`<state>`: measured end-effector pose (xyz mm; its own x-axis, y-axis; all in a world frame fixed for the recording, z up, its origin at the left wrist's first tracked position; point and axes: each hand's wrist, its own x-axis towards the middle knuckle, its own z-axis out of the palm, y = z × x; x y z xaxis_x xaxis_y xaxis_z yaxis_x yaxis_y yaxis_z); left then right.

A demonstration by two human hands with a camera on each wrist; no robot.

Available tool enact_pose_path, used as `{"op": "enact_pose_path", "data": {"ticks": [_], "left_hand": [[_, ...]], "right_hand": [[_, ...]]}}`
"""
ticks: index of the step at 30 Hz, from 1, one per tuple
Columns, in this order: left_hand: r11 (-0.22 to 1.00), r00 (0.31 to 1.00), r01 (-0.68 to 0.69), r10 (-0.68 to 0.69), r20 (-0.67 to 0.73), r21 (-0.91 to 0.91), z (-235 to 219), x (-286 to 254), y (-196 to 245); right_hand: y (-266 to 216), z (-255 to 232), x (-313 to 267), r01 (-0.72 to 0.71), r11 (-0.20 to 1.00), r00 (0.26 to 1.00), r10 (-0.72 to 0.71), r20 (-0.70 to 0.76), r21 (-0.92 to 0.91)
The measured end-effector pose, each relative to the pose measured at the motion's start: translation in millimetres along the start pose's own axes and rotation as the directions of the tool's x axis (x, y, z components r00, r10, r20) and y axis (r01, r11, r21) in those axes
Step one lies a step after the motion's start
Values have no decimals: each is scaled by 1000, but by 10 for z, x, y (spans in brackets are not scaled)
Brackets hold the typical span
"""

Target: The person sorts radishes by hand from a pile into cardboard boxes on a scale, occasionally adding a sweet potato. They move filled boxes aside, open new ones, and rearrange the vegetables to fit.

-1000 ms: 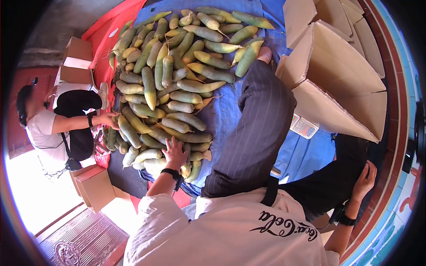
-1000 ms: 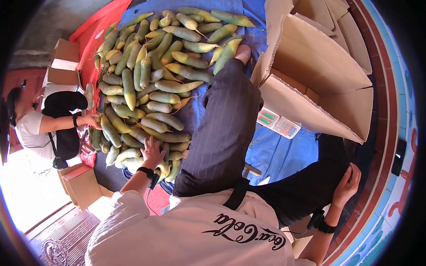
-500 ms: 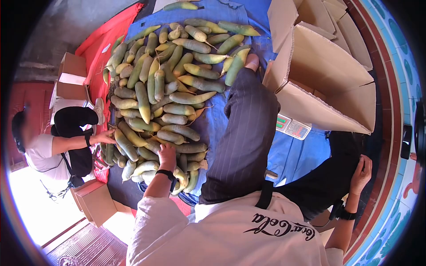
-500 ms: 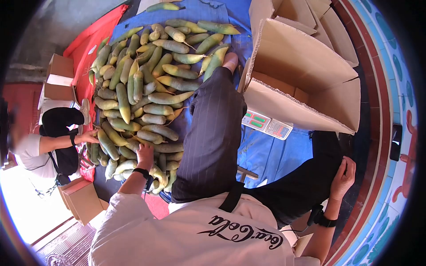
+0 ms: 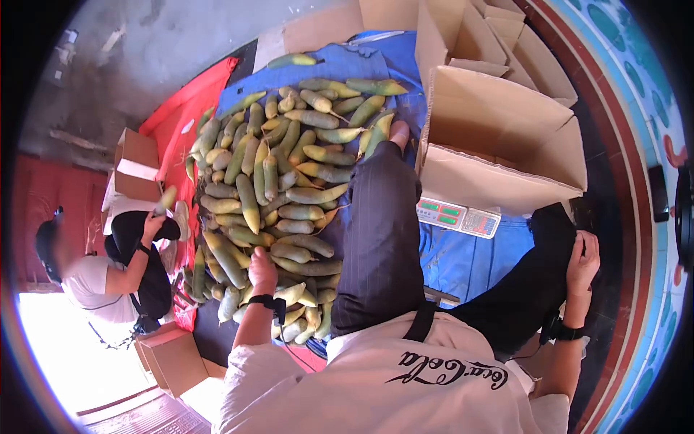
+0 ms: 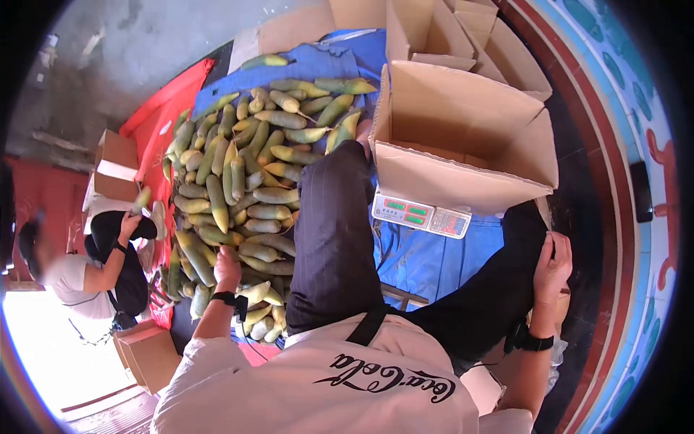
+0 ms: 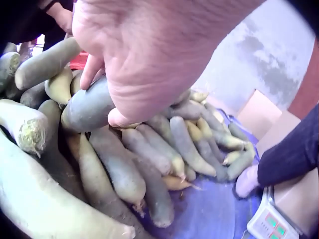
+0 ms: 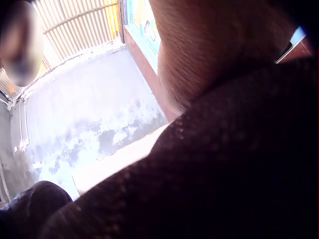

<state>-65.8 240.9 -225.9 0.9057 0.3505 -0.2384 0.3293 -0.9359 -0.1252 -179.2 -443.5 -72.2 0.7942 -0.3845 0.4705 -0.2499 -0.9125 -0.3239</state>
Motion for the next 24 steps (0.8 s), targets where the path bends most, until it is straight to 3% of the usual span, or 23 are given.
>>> {"op": "enact_pose_path", "data": {"ticks": [2, 5, 7, 8, 12, 13, 15, 20, 22, 24], "left_hand": [[972, 994, -3, -24, -109, -237, -228, -45, -166], [841, 956, 85, -219, -193, -534, -549, -142, -338], [577, 933, 36, -312, -180, -816, -636, -136, -450], [407, 929, 18, -344, -135, -913, -935, -276, -309], [292, 924, -213, -250, -289, -932, -1630, -425, 38], [288, 925, -215, -248, -289, -933, -1769, -448, 150], [127, 905, -362, -188, -381, -923, -2013, -475, 368], [-53, 920, -380, -122, -372, -923, -2409, -558, 749], [-228, 937, -349, -55, -346, -909, -2534, -602, 880], [-287, 929, -362, -38, -367, -887, -2631, -649, 1048]], "right_hand": [[-52, -37, 9, -8, 999, 1000, 8, -13, 34], [-52, -44, -15, 20, 999, 995, -16, -95, 39], [-67, -31, -20, 5, 999, 992, 1, -130, 49], [-73, -32, -23, 13, 997, 989, -2, -145, 74], [-85, -45, -30, 11, 994, 990, 5, -142, 110], [-88, -41, -29, -2, 993, 991, 18, -134, 116], [-96, -43, -32, -7, 994, 991, 21, -134, 108], [-113, -17, -43, -25, 995, 990, 38, -135, 99], [-132, -8, -25, -20, 996, 992, 30, -119, 90], [-179, -14, 9, -9, 997, 995, 17, -99, 78]]}}
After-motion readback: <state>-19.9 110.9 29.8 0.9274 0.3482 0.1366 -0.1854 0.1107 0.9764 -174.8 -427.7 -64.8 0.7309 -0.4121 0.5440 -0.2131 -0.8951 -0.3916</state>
